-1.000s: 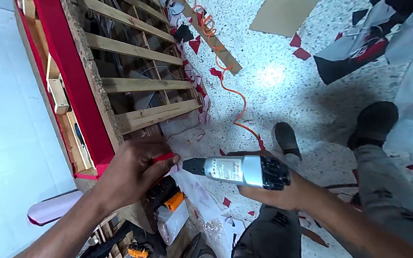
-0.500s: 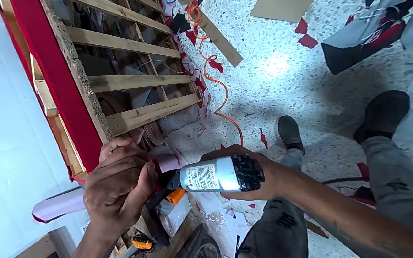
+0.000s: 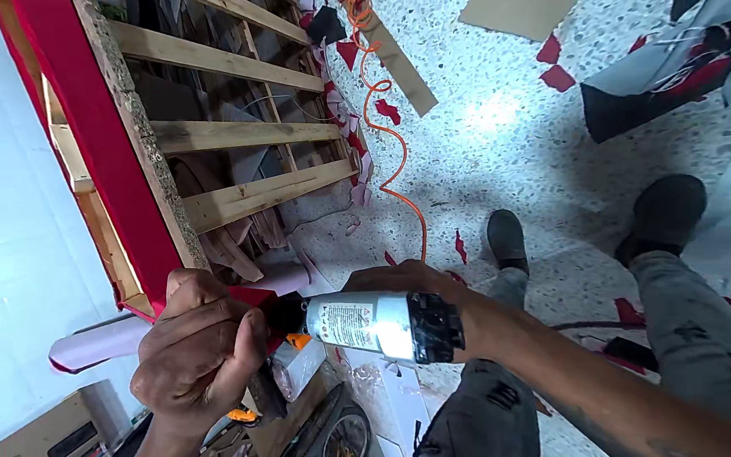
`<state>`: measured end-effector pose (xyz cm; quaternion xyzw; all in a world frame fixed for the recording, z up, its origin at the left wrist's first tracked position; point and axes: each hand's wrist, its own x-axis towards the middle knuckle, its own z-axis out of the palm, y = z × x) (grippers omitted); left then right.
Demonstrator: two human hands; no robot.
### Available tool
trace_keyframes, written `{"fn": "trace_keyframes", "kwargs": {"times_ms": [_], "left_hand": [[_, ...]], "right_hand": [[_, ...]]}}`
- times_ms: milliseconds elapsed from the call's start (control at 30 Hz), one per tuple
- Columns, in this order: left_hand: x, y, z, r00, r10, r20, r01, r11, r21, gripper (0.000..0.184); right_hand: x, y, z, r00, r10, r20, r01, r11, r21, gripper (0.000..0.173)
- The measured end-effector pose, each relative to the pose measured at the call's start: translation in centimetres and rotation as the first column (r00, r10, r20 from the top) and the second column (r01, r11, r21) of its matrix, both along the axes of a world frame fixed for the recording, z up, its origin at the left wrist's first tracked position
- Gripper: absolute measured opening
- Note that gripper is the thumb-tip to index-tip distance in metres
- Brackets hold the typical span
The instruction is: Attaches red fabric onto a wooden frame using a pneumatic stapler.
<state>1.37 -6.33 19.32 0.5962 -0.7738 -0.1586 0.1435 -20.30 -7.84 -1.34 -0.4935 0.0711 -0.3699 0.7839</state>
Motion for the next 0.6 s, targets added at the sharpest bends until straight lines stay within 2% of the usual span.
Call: {"fn": "trace_keyframes", "kwargs": {"times_ms": [233, 367, 600], "left_hand": [[0.0, -0.1, 0.1, 0.999, 0.027, -0.027, -0.027, 1.000, 0.004, 0.039], [0.0, 0.0, 0.0, 0.998, 0.054, -0.029, -0.054, 0.999, -0.008, 0.037], [-0.3, -0.3, 0.0, 0.994, 0.103, -0.026, -0.104, 0.994, -0.045, 0.036]], "right_hand": [[-1.7, 1.2, -0.2, 0.995, 0.059, -0.076, -0.054, 0.997, 0.063, 0.043], [-0.8, 2.8, 0.6, 0.999, 0.044, 0.025, -0.047, 0.988, 0.149, 0.046], [-0.4, 3.1, 0.9, 0.999, -0.001, 0.034, -0.006, 0.981, 0.196, 0.047]]}}
